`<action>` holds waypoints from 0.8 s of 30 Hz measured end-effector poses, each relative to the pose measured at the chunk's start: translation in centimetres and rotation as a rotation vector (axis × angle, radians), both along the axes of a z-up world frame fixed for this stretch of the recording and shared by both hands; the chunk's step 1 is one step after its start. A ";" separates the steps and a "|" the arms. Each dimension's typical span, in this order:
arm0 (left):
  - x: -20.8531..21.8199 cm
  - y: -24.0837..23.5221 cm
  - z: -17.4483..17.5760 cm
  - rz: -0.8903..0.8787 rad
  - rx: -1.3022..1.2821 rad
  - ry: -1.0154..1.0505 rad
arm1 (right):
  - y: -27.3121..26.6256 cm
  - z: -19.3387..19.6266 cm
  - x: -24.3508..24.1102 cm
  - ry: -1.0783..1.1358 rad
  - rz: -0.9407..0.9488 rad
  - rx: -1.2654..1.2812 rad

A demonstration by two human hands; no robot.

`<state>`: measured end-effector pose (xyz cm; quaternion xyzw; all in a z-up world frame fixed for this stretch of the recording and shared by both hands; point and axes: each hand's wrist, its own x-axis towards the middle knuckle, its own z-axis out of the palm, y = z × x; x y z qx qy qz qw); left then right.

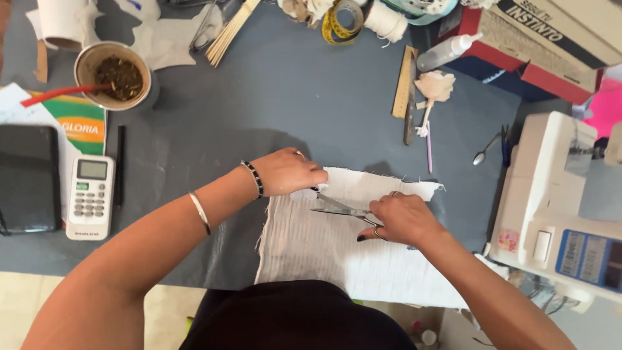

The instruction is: Cutting out a flower-shaped pattern from white fabric using scissors and a paper template

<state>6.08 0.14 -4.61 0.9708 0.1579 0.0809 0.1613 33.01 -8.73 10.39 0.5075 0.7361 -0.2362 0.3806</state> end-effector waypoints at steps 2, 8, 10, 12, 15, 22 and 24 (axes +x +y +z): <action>-0.7 0.6 1.7 -0.017 -0.054 0.030 | 0.0 0.4 0.6 0.018 -0.003 -0.001; -1.0 1.3 3.4 -0.014 -0.185 0.118 | -0.4 1.1 1.5 -0.008 -0.038 0.005; -0.9 1.6 3.6 -0.017 -0.202 0.138 | 0.0 0.8 1.1 0.022 -0.065 0.011; -0.8 1.6 3.8 -0.021 -0.202 0.153 | 0.3 0.1 0.5 0.087 -0.058 0.003; -0.6 1.8 4.6 -0.025 -0.212 0.132 | 0.5 -1.4 -0.3 0.162 -0.088 -0.004; -0.3 2.0 3.1 -0.061 -0.218 0.101 | 1.5 -3.0 -1.0 0.233 -0.013 -0.051; -0.3 2.1 3.3 -0.065 -0.170 0.082 | 1.7 -2.8 -1.1 0.244 -0.012 -0.050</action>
